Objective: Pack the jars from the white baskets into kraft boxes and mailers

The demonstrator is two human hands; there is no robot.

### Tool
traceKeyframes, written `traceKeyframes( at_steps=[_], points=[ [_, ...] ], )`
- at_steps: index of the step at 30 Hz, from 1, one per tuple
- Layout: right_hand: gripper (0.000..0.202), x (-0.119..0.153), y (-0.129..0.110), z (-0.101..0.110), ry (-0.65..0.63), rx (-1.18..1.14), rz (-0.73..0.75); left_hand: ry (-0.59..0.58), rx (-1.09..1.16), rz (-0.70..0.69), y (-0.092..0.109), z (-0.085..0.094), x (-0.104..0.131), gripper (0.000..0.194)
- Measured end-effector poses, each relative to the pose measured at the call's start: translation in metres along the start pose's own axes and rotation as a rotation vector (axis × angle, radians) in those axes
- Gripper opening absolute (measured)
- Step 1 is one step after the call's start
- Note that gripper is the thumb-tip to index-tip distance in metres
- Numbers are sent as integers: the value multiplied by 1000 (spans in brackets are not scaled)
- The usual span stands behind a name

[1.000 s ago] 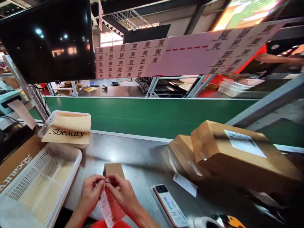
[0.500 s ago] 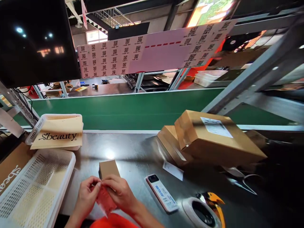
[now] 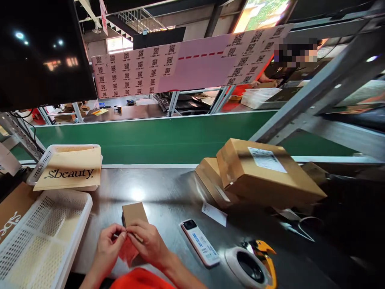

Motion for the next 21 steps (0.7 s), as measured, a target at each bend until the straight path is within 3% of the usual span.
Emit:
traceKeyframes(
  at_steps=[5,9,17,21],
  points=[
    [14,2,-2,3,-2,18,19,-11,-54,-24,1,0,0,44],
    [10,7,-2,0,16,60,23,-11,-33,-9,-3,-3,0,55],
    [16,21,3,-18,67,410,122,-48,130,134,-32,-5,-6,70],
    [13,22,5,-19,27,407,110,-36,194,151,-37,-5,-6,68]
  ],
)
Point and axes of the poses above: each hand's wrist, its own x-axis away from the middle knuckle, its own z-axis out of the back of the hand, y = z × x, the point moved 4 cm from there along -x, towards the middle knuckle, and after that the axes turned 10 degrees about -y, right-handed, at the moved point
